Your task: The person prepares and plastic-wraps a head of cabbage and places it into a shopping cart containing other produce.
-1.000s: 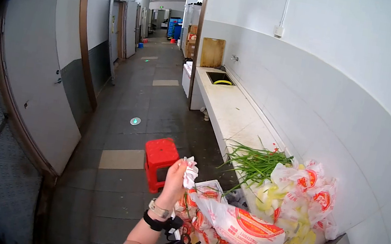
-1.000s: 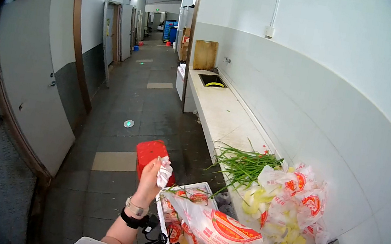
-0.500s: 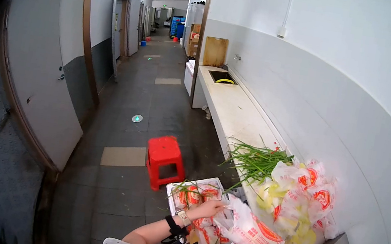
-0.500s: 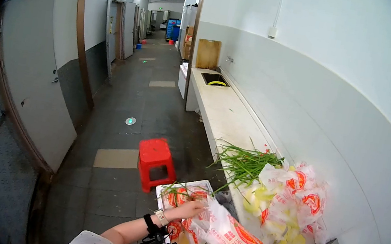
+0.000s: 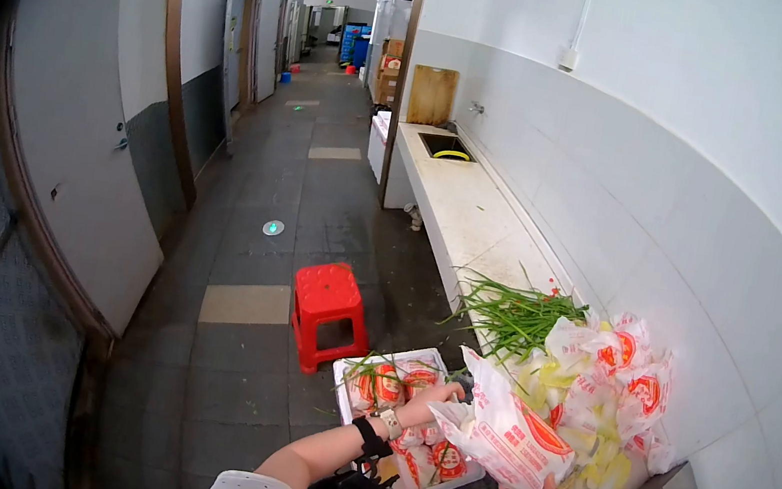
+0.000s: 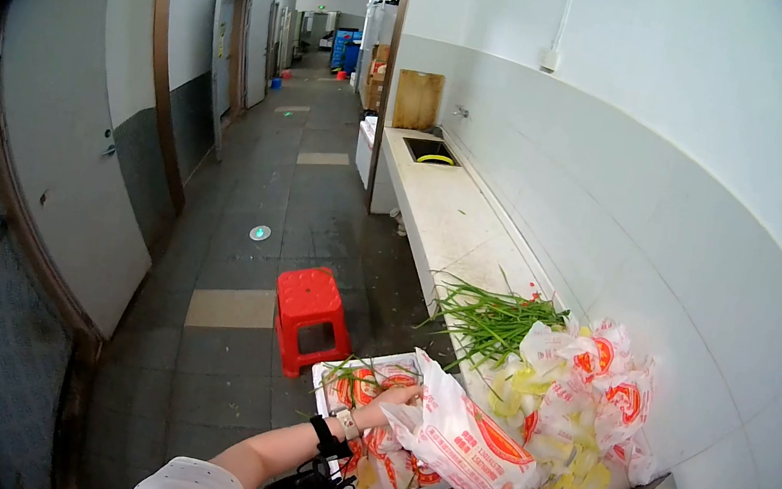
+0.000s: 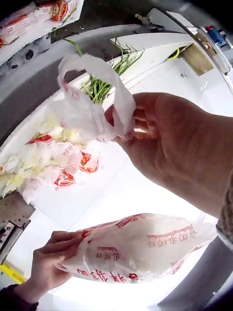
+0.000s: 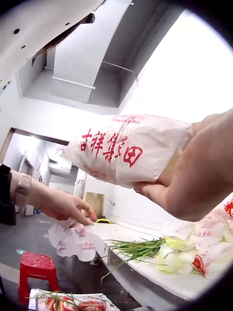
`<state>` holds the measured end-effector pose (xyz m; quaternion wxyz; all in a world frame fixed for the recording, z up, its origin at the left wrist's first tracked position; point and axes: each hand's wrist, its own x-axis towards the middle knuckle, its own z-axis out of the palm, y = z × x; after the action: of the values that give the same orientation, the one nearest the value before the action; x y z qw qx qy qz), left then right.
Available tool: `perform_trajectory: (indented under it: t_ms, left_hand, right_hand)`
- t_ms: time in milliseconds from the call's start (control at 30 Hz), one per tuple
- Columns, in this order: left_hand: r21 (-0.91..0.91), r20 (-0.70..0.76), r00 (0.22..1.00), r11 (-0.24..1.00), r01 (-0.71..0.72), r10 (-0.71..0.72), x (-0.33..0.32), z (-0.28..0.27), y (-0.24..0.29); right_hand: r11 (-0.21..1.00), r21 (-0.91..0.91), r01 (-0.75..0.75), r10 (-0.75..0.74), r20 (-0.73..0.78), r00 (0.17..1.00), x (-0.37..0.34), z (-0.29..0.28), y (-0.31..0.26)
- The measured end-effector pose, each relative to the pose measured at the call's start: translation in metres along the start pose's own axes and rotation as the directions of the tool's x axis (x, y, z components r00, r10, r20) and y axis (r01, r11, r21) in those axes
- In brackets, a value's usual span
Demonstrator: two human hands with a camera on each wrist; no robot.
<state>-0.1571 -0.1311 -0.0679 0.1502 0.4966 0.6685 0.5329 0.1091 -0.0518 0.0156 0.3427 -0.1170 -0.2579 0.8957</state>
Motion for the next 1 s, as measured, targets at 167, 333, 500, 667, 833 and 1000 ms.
perform_trajectory:
  t_ms: [167,333,500,667,833,1000]
  left_hand:
    - [0.086,0.088,0.986,0.985,-0.151,0.143,-0.003,-0.007,-0.022]
    - [0.412,-0.043,0.874,0.806,-0.426,0.484,-0.009,-0.002,-0.012]
    - [-0.029,0.749,0.646,0.967,0.253,-0.146,-0.010,0.004,-0.043]
    - [-0.197,0.510,0.845,0.934,0.297,-0.161,-0.031,-0.024,0.099]
    - [-0.473,-0.016,1.000,0.881,-0.009,0.001,-0.044,-0.033,0.130]
    - [-0.710,-0.220,0.975,0.682,-0.173,0.019,-0.044,-0.049,0.118]
  right_hand:
    - [0.999,-0.037,-0.013,0.014,0.015,1.000,0.007,0.004,0.010]
    - [0.999,-0.006,-0.032,0.032,0.009,0.999,0.011,0.017,0.013]
    - [0.995,0.048,-0.082,0.079,0.063,0.995,0.016,0.040,0.011]
    - [0.960,0.118,-0.252,0.243,0.087,0.966,0.027,0.053,0.022]
    - [0.781,0.216,-0.586,0.505,0.335,0.795,0.027,0.068,0.032]
    - [0.879,-0.299,-0.370,0.448,0.259,0.856,0.024,0.090,0.036]
